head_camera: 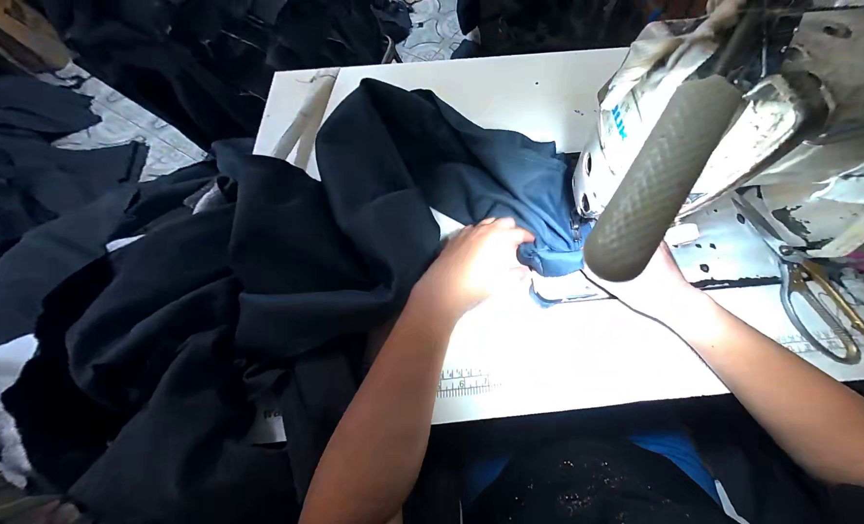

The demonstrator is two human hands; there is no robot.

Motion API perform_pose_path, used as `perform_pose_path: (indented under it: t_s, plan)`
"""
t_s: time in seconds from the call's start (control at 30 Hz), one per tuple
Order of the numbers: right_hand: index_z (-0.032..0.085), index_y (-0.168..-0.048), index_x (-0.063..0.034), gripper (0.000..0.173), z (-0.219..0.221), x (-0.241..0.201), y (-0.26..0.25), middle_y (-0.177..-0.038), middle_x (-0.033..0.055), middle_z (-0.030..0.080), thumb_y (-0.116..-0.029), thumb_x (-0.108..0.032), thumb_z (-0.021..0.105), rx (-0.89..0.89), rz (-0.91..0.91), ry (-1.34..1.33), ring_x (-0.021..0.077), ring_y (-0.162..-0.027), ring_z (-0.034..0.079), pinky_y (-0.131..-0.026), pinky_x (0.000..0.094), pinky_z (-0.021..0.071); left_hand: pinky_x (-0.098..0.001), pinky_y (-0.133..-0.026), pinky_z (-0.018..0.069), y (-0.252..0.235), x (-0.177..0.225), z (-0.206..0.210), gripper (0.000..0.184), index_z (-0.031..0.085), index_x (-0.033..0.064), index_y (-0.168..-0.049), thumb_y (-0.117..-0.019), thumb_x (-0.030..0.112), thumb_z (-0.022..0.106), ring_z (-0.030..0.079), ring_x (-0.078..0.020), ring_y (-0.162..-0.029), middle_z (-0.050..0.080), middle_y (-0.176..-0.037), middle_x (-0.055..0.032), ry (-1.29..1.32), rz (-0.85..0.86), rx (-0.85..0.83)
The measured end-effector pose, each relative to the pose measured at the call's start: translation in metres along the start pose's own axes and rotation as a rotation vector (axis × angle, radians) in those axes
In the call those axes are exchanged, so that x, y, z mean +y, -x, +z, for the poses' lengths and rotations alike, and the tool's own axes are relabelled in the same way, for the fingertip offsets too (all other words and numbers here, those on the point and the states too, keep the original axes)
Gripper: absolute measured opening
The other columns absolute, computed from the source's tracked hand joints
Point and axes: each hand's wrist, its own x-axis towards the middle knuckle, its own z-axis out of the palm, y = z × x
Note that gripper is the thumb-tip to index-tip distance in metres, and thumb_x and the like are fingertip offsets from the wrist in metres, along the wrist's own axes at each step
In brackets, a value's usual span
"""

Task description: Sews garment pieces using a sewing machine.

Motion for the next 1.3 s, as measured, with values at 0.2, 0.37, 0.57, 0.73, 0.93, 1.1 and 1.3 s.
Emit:
perform_pose_path:
  t_s: [0.2, 0.37, 0.57, 0.73, 0.93, 1.1, 1.3]
  plan:
    - [0.075, -0.095, -0.0036, 0.018, 0.009, 0.008, -0.004, -0.099, 0.0151, 0.07, -0.0843, -0.015, 0.067, -0.112, -0.114, 0.033, 0.036, -0.102, 0.067, -0.09, 0.0548, 0.0509, -0.0698, -0.12, 0.0157, -0.029, -0.002, 0.016, 0.022, 0.076, 0.0075, -0.101, -0.087, 0.023, 0.073, 0.038, -0.0406, -0.147, 0.057, -0.144, -0.0194, -0.242, 0.179, 0.283]
    - [0.072, -0.103, -0.0015, 0.037, -0.008, -0.007, -0.015, -0.098, 0.0147, 0.07, -0.0899, -0.036, 0.072, -0.484, -0.229, -0.288, 0.029, -0.102, 0.064, -0.101, 0.0537, 0.0376, -0.0412, -0.063, 0.0443, 0.034, 0.052, -0.011, 0.038, 0.064, 0.0018, -0.081, -0.0956, 0.037, 0.066, 0.056, -0.0201, -0.067, 0.056, -0.067, -0.0067, 0.044, 0.028, -0.152]
    - [0.071, -0.112, -0.0039, 0.035, 0.015, -0.02, -0.038, -0.087, 0.0069, 0.069, -0.0843, -0.025, 0.076, -0.271, -0.364, -0.325, 0.0182, -0.081, 0.064, -0.074, 0.0376, 0.0484, -0.0185, -0.076, 0.047, 0.062, 0.051, 0.034, 0.021, 0.07, 0.0003, -0.081, -0.09, 0.019, 0.07, 0.059, -0.0017, -0.081, 0.065, -0.082, -0.0029, 0.222, -0.146, 0.515]
    - [0.077, -0.107, -0.0096, 0.027, 0.029, -0.015, -0.02, -0.102, 0.0076, 0.074, -0.0938, -0.03, 0.066, -0.068, -0.426, -0.307, 0.0229, -0.102, 0.066, -0.098, 0.0469, 0.0418, -0.0196, -0.08, 0.0562, 0.056, 0.057, 0.042, 0.008, 0.062, 0.0017, -0.088, -0.0879, -0.005, 0.066, 0.066, -0.0004, -0.084, 0.068, -0.088, 0.0019, 0.744, -0.24, 0.628]
    - [0.075, -0.113, -0.0068, 0.032, 0.029, -0.012, -0.016, -0.108, 0.0084, 0.074, -0.0923, -0.03, 0.067, -0.097, -0.423, -0.322, 0.0219, -0.107, 0.067, -0.106, 0.0497, 0.0378, -0.0241, -0.081, 0.0561, 0.052, 0.055, 0.034, 0.012, 0.056, 0.0039, -0.091, -0.0923, -0.007, 0.059, 0.065, -0.0043, -0.083, 0.065, -0.085, 0.001, 0.875, -0.301, 0.484]
    - [0.078, -0.1, -0.0088, 0.021, 0.033, -0.007, -0.016, -0.096, 0.0058, 0.075, -0.0965, -0.023, 0.063, -0.045, -0.439, -0.341, 0.0189, -0.098, 0.069, -0.106, 0.0474, 0.0389, -0.024, -0.081, 0.0586, 0.054, 0.058, 0.033, 0.031, 0.05, 0.003, -0.111, -0.0877, -0.009, 0.067, 0.07, -0.0048, -0.085, 0.07, -0.09, -0.0003, 0.826, -0.269, 0.611]
    - [0.075, -0.103, -0.0074, 0.021, 0.02, -0.01, -0.016, -0.096, 0.0061, 0.073, -0.097, -0.022, 0.061, -0.11, -0.423, -0.346, 0.0199, -0.099, 0.066, -0.103, 0.0454, 0.04, -0.0302, -0.075, 0.0481, 0.059, 0.061, 0.022, 0.029, 0.077, 0.0032, -0.085, -0.0966, 0.027, 0.065, 0.06, -0.0099, -0.078, 0.065, -0.079, -0.0043, 0.037, -0.206, 0.45]
